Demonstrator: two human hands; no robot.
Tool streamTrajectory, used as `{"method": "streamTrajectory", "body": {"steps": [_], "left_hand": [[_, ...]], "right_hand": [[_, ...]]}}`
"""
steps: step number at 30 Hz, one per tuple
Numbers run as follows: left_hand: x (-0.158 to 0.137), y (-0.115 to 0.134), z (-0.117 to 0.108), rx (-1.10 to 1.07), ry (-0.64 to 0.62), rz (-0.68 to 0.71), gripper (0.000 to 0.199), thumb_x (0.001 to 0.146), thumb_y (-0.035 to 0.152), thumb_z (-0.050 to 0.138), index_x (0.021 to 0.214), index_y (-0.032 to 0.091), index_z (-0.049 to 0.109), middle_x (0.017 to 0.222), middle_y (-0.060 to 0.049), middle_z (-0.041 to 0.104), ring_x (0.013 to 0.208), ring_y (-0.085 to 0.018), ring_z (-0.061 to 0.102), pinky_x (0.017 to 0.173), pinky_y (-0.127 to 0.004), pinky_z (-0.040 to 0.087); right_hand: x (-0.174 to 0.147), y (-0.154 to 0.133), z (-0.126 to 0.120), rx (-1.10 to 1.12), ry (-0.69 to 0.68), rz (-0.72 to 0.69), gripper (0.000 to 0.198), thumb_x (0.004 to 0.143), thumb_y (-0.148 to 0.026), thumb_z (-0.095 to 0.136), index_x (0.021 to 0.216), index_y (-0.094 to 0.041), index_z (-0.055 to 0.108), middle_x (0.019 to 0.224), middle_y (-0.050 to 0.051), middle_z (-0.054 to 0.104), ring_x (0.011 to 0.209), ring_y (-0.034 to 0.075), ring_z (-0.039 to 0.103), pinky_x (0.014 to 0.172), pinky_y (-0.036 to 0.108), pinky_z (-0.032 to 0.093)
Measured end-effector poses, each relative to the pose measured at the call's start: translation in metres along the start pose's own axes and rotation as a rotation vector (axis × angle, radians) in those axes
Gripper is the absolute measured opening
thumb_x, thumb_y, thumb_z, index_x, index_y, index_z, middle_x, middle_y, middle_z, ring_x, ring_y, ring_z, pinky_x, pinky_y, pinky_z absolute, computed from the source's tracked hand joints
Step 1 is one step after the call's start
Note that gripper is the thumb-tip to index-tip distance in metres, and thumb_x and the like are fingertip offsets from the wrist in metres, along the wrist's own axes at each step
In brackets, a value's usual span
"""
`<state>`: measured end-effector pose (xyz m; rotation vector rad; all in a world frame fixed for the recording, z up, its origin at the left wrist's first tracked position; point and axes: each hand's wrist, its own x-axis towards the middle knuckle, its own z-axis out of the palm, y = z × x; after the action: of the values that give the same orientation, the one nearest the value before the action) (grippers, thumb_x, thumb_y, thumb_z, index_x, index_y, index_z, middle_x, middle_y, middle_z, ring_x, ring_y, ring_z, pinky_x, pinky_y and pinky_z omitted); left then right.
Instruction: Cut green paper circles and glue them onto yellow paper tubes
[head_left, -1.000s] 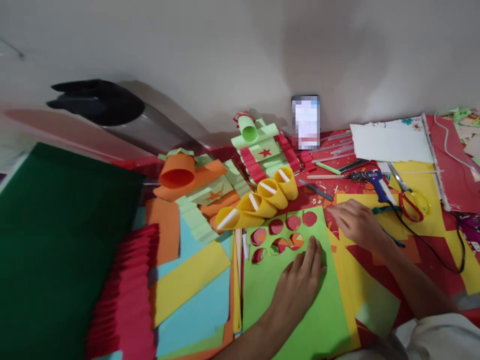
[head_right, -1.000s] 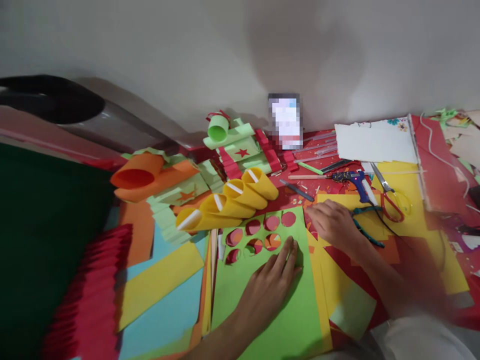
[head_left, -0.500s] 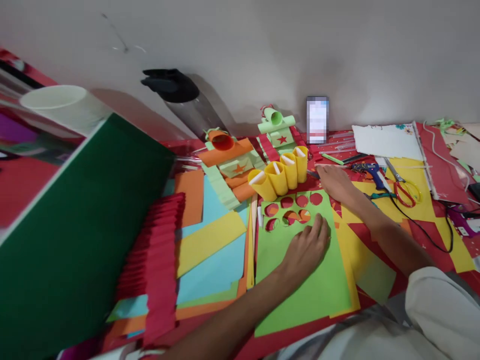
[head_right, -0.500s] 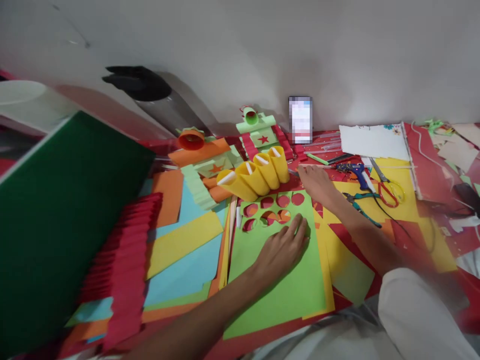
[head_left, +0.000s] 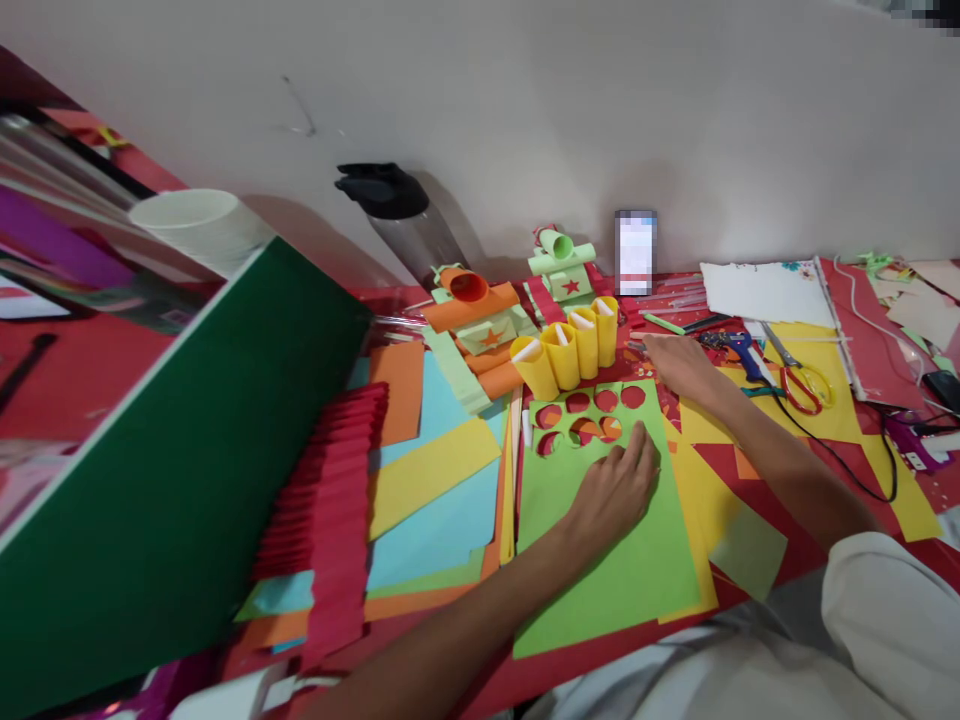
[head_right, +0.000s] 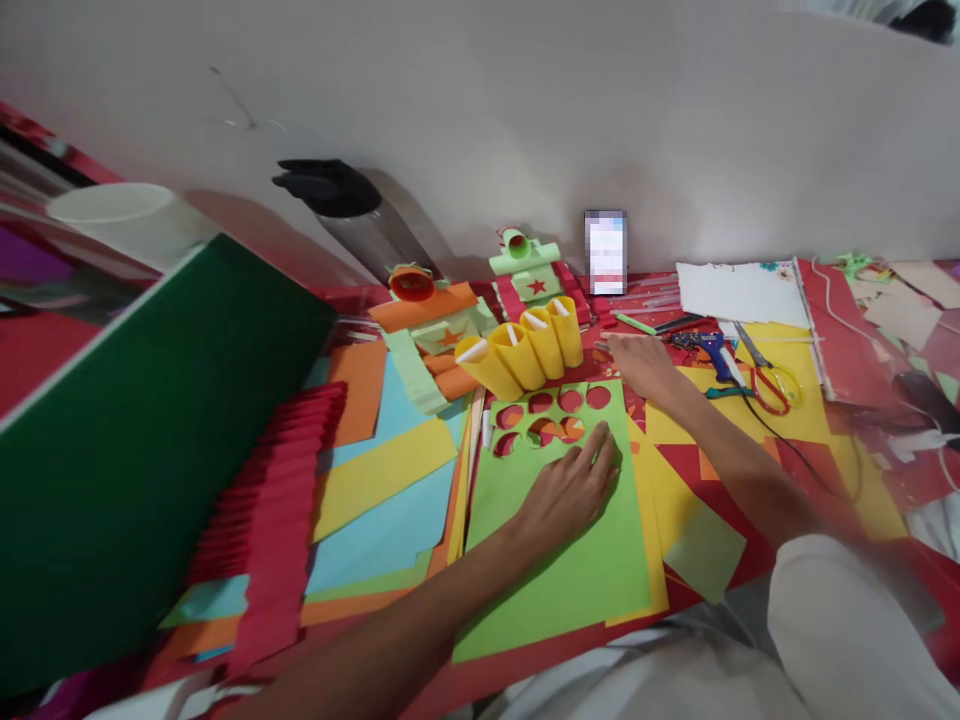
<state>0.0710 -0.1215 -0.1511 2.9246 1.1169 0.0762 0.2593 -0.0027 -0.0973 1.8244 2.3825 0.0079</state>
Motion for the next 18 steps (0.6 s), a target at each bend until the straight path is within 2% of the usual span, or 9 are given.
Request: {"method": "streamTrajectory", "body": {"steps": [2, 7, 13, 16, 18], "left_hand": [[0.000, 0.000, 0.000, 0.000, -0.003, 0.006, 0.048, 0.111, 0.029, 0.036, 0.147, 0.006, 0.057, 0.157, -0.026, 0.054, 0.099, -0.028, 0.077, 0.067, -0.036, 0.066], [-0.001, 0.000, 0.000, 0.001, 0.015, 0.003, 0.045, 0.109, 0.029, 0.041, 0.145, 0.007, 0.058, 0.155, -0.028, 0.055, 0.098, -0.028, 0.078, 0.067, -0.035, 0.065], [-0.002, 0.000, 0.001, -0.012, 0.039, 0.003, 0.044, 0.109, 0.029, 0.042, 0.145, 0.009, 0.059, 0.154, -0.028, 0.056, 0.097, -0.027, 0.078, 0.066, -0.034, 0.064], [-0.002, 0.000, 0.001, 0.012, 0.024, 0.010, 0.045, 0.110, 0.029, 0.040, 0.145, 0.008, 0.058, 0.154, -0.028, 0.056, 0.098, -0.027, 0.077, 0.068, -0.034, 0.064], [-0.002, 0.000, 0.001, 0.007, 0.015, 0.007, 0.046, 0.110, 0.030, 0.040, 0.146, 0.008, 0.057, 0.155, -0.028, 0.054, 0.099, -0.027, 0.077, 0.068, -0.033, 0.063]], "right_hand": [[0.001, 0.000, 0.002, -0.020, 0.000, -0.005, 0.035, 0.107, -0.016, 0.037, 0.137, -0.007, 0.055, 0.116, 0.023, 0.074, 0.105, 0.032, 0.072, 0.080, 0.036, 0.048], [0.008, 0.003, 0.010, -0.037, 0.016, -0.026, 0.043, 0.112, -0.040, 0.035, 0.132, -0.012, 0.060, 0.105, 0.019, 0.078, 0.097, 0.032, 0.074, 0.078, 0.036, 0.049], [0.016, 0.010, 0.012, -0.058, -0.022, -0.053, 0.045, 0.111, -0.049, 0.037, 0.134, -0.022, 0.065, 0.094, 0.011, 0.079, 0.090, 0.031, 0.075, 0.079, 0.039, 0.050], [0.012, 0.012, 0.008, -0.021, -0.019, -0.034, 0.045, 0.107, -0.047, 0.050, 0.137, -0.017, 0.063, 0.096, 0.014, 0.078, 0.093, 0.033, 0.074, 0.080, 0.041, 0.052], [0.003, 0.014, 0.003, 0.032, -0.010, -0.015, 0.048, 0.104, -0.037, 0.057, 0.144, -0.010, 0.057, 0.101, 0.018, 0.078, 0.096, 0.035, 0.074, 0.081, 0.041, 0.052]]}}
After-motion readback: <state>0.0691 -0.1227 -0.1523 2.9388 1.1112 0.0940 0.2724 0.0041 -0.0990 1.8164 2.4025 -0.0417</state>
